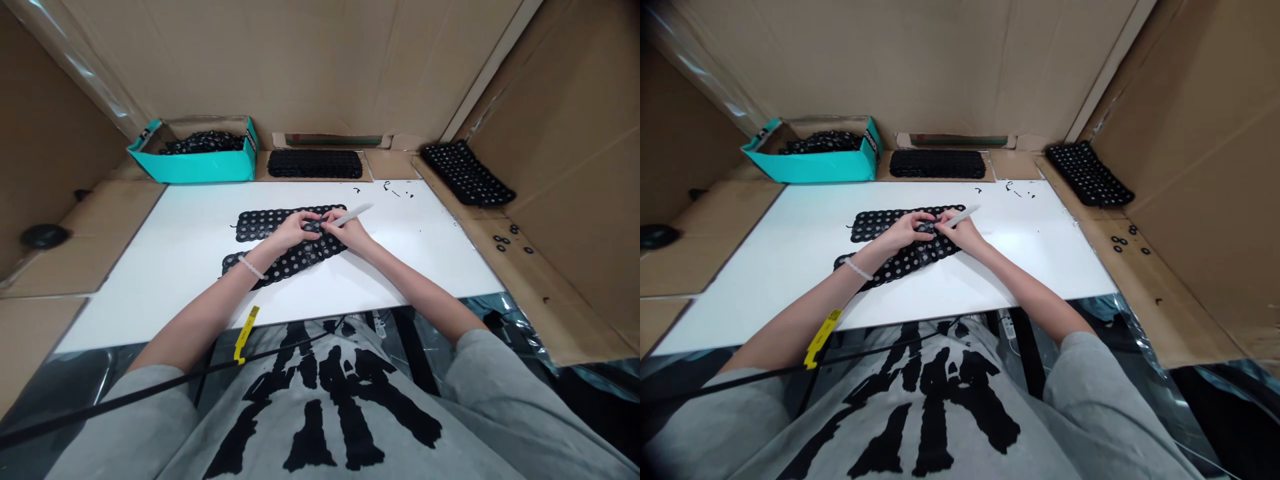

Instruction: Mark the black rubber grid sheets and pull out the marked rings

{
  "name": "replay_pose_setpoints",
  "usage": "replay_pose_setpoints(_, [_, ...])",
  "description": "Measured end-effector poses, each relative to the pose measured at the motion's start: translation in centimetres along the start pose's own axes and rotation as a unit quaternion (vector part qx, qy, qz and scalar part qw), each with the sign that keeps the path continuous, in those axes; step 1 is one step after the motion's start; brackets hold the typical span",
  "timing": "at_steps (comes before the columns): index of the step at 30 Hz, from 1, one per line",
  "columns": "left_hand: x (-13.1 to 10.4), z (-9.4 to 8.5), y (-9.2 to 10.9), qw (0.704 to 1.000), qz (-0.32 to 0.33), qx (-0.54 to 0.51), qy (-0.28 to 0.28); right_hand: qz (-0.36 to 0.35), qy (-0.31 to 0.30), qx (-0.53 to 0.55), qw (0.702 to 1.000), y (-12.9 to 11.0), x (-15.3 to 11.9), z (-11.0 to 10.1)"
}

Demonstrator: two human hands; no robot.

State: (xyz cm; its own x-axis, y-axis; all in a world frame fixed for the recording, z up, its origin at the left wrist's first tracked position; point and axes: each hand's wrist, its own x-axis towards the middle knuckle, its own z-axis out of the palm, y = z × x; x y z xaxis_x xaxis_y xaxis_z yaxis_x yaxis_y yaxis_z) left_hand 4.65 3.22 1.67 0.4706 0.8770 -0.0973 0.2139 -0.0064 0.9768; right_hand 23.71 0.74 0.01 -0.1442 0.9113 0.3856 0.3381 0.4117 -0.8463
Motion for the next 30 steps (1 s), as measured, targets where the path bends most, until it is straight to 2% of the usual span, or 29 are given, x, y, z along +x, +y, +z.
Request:
replay_pose_setpoints(3, [0.0, -0.5, 0.2, 1.000, -0.013, 0.006, -0.008, -0.018, 0.008, -0.046, 0.999, 0.0, 0.1, -0.1])
replay_pose_setpoints(6, [0.1, -1.3, 0.4, 0.997, -0.001, 0.078, -0.015, 0.010, 0.008, -0.058, 0.998, -0.2, 0.2, -1.0])
replay_pose_setpoints(10, [0.4, -1.8, 0.3, 0.979, 0.045, 0.198, -0.007, 0.065, -0.011, 0.014, 0.998, -0.8, 0.3, -1.9])
replay_pose_setpoints(13, [0.4, -1.6, 0.2, 0.972, 0.073, 0.224, -0.006, 0.065, -0.017, 0.032, 0.997, -1.3, 0.4, -1.4])
replay_pose_setpoints(20, [0.0, -0.7, 0.1, 0.976, 0.064, 0.206, -0.006, 0.047, 0.011, -0.032, 0.998, -1.3, 0.1, -0.2])
replay_pose_setpoints(26, [-0.2, -1.3, 0.4, 0.993, 0.003, 0.092, -0.070, -0.004, 0.002, -0.081, 0.997, -1.0, -0.4, 0.3])
replay_pose_setpoints(28, [-0.3, -1.5, 0.7, 0.992, -0.001, 0.080, -0.101, -0.015, -0.005, -0.085, 0.996, -1.1, -0.3, 0.4])
replay_pose_setpoints(30, [-0.3, -1.6, 1.0, 0.989, 0.017, 0.104, -0.107, -0.008, 0.000, -0.074, 0.997, -1.2, -0.2, 0.2])
